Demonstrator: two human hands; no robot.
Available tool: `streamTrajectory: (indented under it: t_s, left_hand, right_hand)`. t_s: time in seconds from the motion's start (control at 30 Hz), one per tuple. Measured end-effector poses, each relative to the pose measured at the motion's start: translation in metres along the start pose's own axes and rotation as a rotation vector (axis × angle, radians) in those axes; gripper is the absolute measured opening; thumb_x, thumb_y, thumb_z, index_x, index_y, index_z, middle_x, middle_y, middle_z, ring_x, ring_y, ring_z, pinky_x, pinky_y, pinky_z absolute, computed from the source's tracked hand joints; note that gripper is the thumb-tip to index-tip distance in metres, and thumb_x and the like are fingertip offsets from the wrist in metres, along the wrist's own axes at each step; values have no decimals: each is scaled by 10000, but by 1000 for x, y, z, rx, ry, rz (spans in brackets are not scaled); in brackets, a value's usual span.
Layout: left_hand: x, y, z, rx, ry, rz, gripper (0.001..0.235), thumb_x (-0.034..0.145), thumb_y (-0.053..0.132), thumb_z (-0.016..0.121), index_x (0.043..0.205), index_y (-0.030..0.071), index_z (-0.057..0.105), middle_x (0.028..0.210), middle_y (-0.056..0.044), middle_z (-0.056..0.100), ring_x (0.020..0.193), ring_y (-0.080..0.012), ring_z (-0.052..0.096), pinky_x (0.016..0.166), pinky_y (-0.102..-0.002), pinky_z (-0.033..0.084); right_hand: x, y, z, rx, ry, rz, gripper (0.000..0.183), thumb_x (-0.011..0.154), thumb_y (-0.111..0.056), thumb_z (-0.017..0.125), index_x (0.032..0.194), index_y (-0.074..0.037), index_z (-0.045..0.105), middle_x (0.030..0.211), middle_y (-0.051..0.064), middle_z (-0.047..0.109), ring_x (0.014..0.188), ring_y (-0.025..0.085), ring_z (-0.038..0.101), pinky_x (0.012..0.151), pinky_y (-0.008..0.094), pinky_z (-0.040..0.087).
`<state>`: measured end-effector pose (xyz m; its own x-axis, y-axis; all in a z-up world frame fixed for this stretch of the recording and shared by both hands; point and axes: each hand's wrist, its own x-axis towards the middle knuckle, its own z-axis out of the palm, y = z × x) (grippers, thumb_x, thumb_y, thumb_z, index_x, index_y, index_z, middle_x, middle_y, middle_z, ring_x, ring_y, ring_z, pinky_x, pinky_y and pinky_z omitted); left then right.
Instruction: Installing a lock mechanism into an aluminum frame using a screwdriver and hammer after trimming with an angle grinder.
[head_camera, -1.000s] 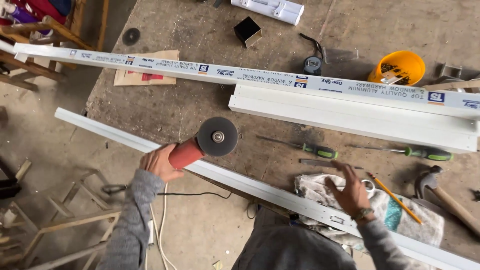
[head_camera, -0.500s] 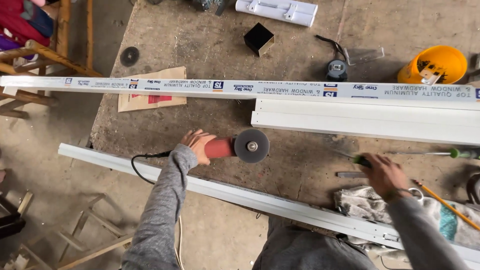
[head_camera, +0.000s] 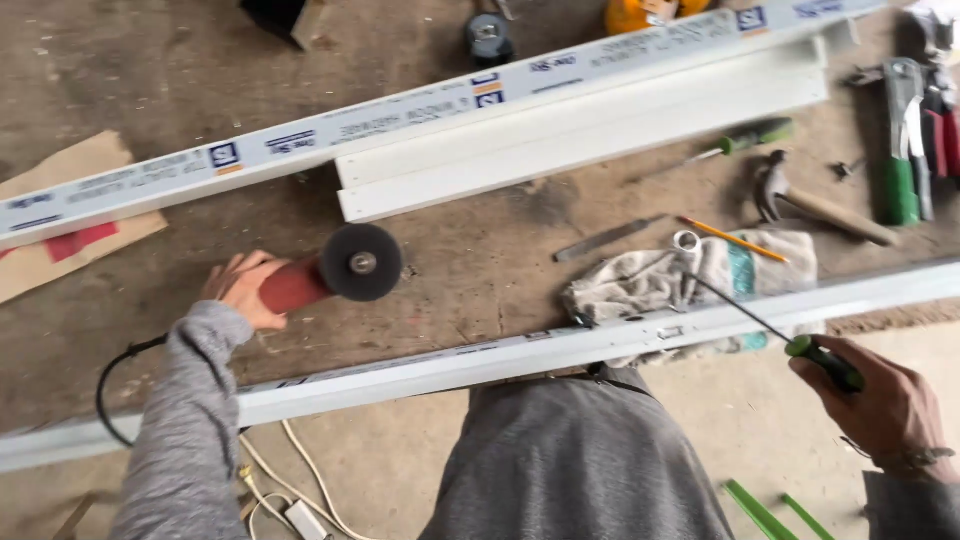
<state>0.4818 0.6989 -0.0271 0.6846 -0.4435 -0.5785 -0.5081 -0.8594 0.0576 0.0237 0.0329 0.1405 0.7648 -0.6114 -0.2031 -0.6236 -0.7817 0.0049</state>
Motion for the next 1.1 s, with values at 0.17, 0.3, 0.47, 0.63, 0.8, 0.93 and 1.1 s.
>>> streamTrajectory:
  t_s: [0.17, 0.3, 0.47, 0.63, 0.8, 0.93, 1.1]
  left_hand:
    - [17, -7, 9, 41, -81, -55, 1054, 538, 370, 985, 1459, 422, 478, 1440, 94, 504, 1326, -240, 475, 1081, -510, 396]
    - [19, -15, 27, 81, -96, -77, 1136, 547, 391, 988, 1518, 378, 400, 1456, 76, 513, 1318, -201, 492, 1100, -482, 414]
    - [7, -5, 22, 124, -25, -121, 1285, 541, 444, 969, 1602, 360, 250, 1537, -10, 472, 1354, -278, 485, 1111, -517, 413]
    - [-53, 29, 6, 108, 198, -239, 1357, 397, 631, 905, 1587, 317, 334, 1569, -86, 428, 1344, -339, 434, 1023, -528, 402]
    - [-99, 172, -6, -453, 941, 348, 196, 874, 109, 819, 1011, 18, 711, 1044, -125, 681, 987, -284, 625, 984, -401, 457]
    - [-75, 289, 28, -485, 773, 499, 275, 842, 259, 769, 1034, 68, 724, 1019, -84, 687, 960, -255, 624, 970, -402, 459]
    - [-35, 392, 78, -271, 480, 518, 818, 724, 717, 743, 1285, 131, 626, 1186, -61, 647, 1051, -243, 585, 952, -460, 475]
  right_hand:
    - [-30, 5, -23, -155, -94, 108, 429, 833, -621, 673, 1200, -407, 731, 1063, -85, 797, 968, 262, 771, 719, 413, 604]
    - [-42, 8, -35, -281, -129, 146, 454, 836, -676, 623, 1225, -468, 728, 1137, -110, 793, 1037, 238, 775, 690, 406, 621]
    - [-32, 7, -44, -446, -245, 75, 495, 839, -724, 542, 1269, -514, 671, 994, -184, 773, 882, 197, 787, 646, 381, 629]
    - [-21, -8, -55, -529, -294, 68, 452, 855, -764, 477, 1219, -569, 662, 1005, -242, 750, 910, 176, 796, 657, 385, 631]
    - [1, -8, -57, -554, -312, -94, 403, 862, -742, 486, 1221, -602, 605, 922, -168, 736, 861, 227, 764, 602, 448, 612]
    - [22, -10, -62, -602, -339, -170, 354, 891, -711, 481, 1198, -575, 592, 881, -164, 719, 874, 194, 750, 614, 442, 614]
    - [52, 8, -59, -534, -219, -390, 262, 881, -630, 584, 1107, -519, 655, 862, -180, 715, 785, 185, 742, 524, 436, 581]
